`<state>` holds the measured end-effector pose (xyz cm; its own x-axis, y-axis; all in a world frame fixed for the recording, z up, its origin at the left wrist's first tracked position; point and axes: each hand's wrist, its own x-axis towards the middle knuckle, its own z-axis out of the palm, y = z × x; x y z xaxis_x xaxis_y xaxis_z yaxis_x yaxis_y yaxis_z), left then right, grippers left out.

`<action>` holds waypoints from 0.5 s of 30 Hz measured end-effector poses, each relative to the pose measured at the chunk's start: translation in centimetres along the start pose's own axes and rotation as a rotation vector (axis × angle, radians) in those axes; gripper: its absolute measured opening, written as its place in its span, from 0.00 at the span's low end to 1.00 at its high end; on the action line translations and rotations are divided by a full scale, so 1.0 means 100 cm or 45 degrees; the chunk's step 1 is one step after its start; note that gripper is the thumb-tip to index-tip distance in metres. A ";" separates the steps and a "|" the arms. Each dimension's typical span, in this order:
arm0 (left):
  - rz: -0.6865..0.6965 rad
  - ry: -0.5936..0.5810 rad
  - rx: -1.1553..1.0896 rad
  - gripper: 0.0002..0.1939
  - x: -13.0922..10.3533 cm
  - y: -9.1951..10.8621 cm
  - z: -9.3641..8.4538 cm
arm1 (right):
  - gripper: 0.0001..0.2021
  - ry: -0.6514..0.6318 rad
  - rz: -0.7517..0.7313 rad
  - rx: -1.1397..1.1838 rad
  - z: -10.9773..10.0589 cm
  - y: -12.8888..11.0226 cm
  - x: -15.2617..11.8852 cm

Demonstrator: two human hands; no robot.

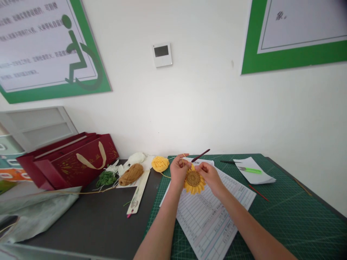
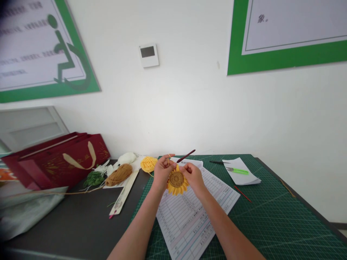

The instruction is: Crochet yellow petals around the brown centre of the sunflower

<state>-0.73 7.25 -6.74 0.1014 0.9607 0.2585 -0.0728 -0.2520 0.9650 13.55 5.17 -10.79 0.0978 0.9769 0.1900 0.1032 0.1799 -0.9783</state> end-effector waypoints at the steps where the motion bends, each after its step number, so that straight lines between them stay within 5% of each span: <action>1: 0.024 0.027 0.013 0.20 0.001 -0.003 0.001 | 0.18 0.040 -0.005 -0.020 0.002 0.002 -0.001; 6: 0.132 0.102 0.109 0.19 0.003 -0.014 0.009 | 0.18 0.145 -0.013 -0.067 0.010 0.007 -0.001; 15: 0.237 0.135 0.094 0.20 0.012 -0.023 0.001 | 0.18 0.083 0.122 0.081 0.010 0.012 0.006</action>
<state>-0.31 8.99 -8.65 -0.0122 0.9028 0.4298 -0.0074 -0.4299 0.9028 12.71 6.13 -11.93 0.1684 0.9808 0.0987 0.0272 0.0955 -0.9951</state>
